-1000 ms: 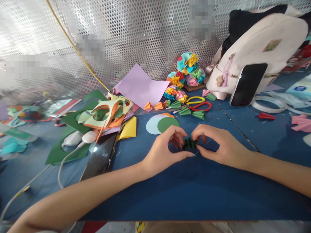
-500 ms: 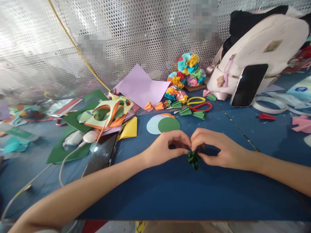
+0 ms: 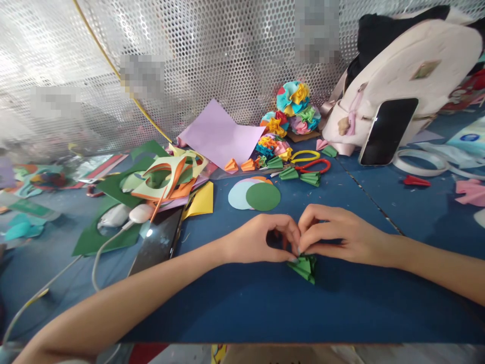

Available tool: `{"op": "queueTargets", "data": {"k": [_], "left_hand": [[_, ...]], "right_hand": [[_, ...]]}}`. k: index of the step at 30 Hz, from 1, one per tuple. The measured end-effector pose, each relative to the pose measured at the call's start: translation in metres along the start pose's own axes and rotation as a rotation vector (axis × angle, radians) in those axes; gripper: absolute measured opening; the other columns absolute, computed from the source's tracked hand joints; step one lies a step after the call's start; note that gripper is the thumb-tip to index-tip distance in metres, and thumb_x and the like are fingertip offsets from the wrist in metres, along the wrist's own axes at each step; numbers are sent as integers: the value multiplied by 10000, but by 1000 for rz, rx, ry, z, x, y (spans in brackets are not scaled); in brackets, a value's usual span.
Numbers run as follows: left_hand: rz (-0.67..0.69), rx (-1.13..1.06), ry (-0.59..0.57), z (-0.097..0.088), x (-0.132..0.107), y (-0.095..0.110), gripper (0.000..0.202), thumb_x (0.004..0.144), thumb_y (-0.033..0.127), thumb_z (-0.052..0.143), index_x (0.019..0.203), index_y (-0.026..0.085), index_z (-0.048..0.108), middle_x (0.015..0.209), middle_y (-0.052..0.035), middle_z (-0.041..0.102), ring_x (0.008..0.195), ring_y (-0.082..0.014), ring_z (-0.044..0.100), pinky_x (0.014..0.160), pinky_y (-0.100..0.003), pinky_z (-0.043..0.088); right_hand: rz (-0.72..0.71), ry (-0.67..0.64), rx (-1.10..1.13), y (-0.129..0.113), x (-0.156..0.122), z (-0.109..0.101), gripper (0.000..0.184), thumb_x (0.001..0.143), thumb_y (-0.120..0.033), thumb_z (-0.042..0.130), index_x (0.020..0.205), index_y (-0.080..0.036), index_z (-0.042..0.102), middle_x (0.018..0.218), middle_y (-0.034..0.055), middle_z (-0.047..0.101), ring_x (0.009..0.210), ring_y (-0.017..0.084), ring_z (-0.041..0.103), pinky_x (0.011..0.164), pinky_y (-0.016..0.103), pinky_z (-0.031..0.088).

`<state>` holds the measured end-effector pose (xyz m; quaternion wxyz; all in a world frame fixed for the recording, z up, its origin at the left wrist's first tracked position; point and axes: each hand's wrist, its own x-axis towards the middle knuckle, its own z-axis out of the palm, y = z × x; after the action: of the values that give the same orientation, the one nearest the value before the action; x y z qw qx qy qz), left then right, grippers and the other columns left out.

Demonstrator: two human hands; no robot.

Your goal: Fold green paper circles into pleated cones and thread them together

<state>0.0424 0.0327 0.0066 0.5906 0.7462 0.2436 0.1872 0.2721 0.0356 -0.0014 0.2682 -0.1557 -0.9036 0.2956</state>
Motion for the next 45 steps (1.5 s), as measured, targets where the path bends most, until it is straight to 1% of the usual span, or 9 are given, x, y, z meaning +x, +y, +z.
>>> {"op": "queueTargets", "data": {"k": [10,14,18,21,25,31,34,37,45], "left_hand": [[78,221,10,-2,-3,1,115,791,112,617,861,154,697,893,-58,625,778,-126,596,765,-248,508],[132,255,-15,-3,-3,7,235,815,110,599,1009,185,708,1004,-88,644,893,-168,617,840,-283,514],[199,291,-129,-2,-3,18,314,850,99,578,1078,262,720,1147,-82,668,1134,-218,593,1055,-337,405],[175,312,-242,0,-3,20,242,853,172,642,1039,298,732,1176,-55,677,1146,-222,600,1095,-342,358],[152,278,-281,0,-2,15,190,797,215,733,972,291,734,1104,-44,710,1070,-223,636,1069,-342,371],[203,262,-199,-4,0,9,211,695,192,816,873,197,702,1015,-93,683,1007,-214,624,988,-312,429],[181,214,-154,-3,0,3,223,674,215,831,815,154,670,943,-97,658,892,-183,605,801,-261,479],[146,168,-106,-5,1,-3,233,676,233,829,806,128,668,898,-81,632,727,-123,538,636,-224,441],[77,23,-26,-13,1,-5,186,713,222,802,794,112,676,892,-73,602,664,-98,546,643,-230,481]], "right_hand": [[162,141,0,0,-5,-3,42,909,-207,563,940,-229,581,856,8,604,693,118,540,645,233,463],[198,125,-14,3,-7,-3,66,921,-209,534,961,-234,580,841,-5,617,693,114,558,655,224,459],[214,121,-3,4,-7,-4,75,930,-224,523,970,-227,586,855,-5,639,716,117,587,672,226,467],[226,120,-5,5,-8,-4,83,933,-234,524,983,-226,589,857,-6,652,720,119,599,676,231,471],[240,115,8,7,-7,-4,103,938,-240,518,1012,-226,589,848,-3,665,714,124,611,681,240,473],[243,125,24,8,-9,-5,103,947,-239,511,1014,-225,588,815,-14,656,689,110,600,665,228,464],[253,118,33,10,-10,-5,105,952,-234,510,1030,-235,580,820,-23,650,694,100,596,669,218,459],[264,105,41,11,-10,-5,107,956,-238,505,1038,-239,575,816,-24,648,693,99,594,671,217,456],[272,99,56,12,-11,-6,113,962,-226,489,1034,-226,576,795,-22,647,684,98,594,670,213,451]]}}
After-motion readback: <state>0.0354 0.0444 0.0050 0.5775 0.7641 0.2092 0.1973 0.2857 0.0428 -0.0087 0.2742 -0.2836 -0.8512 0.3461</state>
